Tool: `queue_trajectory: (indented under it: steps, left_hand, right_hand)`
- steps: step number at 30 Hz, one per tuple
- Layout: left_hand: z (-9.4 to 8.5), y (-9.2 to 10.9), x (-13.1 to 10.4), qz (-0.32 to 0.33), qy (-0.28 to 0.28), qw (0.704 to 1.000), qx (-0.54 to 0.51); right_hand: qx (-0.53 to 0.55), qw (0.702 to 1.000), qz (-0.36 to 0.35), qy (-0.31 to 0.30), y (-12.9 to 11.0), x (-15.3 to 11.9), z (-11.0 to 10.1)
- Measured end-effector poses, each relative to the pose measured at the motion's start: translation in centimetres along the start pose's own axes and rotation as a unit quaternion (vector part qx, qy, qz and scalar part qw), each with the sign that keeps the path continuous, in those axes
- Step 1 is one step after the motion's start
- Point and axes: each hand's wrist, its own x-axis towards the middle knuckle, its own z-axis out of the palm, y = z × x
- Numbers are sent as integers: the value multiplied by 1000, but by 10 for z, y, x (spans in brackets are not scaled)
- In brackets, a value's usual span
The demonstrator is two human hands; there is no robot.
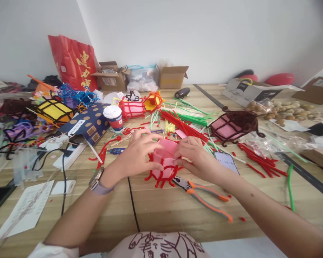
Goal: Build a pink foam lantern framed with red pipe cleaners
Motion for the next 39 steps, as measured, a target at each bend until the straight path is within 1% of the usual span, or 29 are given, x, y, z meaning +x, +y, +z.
queue_trajectory:
  steps: [2,3,4,6,8,10,13,15,17,19,21,23,26,29,32,34,35,37,39]
  left_hand:
    - [-5,2,2,15,-69,997,-20]
    - [-6,3,2,20,-94,995,-32]
    - [-5,5,2,23,-110,993,-43]
    - [-2,8,1,27,-123,991,-52]
    - [1,10,-3,27,-117,992,-36]
    - [3,12,-9,25,-98,995,-2]
    - [7,12,-16,17,-52,997,60]
    - [12,7,-18,7,-21,996,90]
    - [19,-1,-16,-14,-3,994,106]
    - [26,-11,-12,-42,-1,993,109]
    - [30,-20,-7,-73,0,992,99]
    - [30,-26,-4,-86,6,992,89]
    - [27,-30,-3,-61,11,996,69]
    - [24,-30,-5,-36,26,999,29]
    - [21,-25,-6,-25,63,998,-7]
    - [18,-20,-7,-38,113,992,-32]
    - [17,-19,-8,-60,153,985,-47]
    - [18,-18,-13,-134,250,956,-80]
    - [27,-20,-21,-225,336,906,-130]
  right_hand:
    - [-16,999,-30,13,-5,0,2]
    - [-27,999,-44,16,-8,0,3]
    - [-38,998,-56,15,-9,0,5]
    - [-55,995,-80,10,-11,-1,9]
    - [-75,992,-102,12,-11,-2,13]
    - [-106,986,-126,25,-9,-3,17]
    - [-157,974,-160,40,-6,0,21]
    - [-176,969,-163,50,-1,4,24]
    - [-170,974,-140,58,7,8,27]
    - [-136,983,-98,79,17,9,28]
    - [-95,988,-48,111,26,6,27]
    - [-68,988,0,141,32,-3,25]
    - [-56,986,56,146,33,-19,25]
    - [-43,986,104,124,33,-30,32]
    - [-16,985,142,97,33,-30,44]
    - [4,982,170,80,34,-24,49]
    - [14,979,191,70,35,-21,52]
    - [31,969,239,49,37,-14,56]
    - [42,961,271,32,41,-8,62]
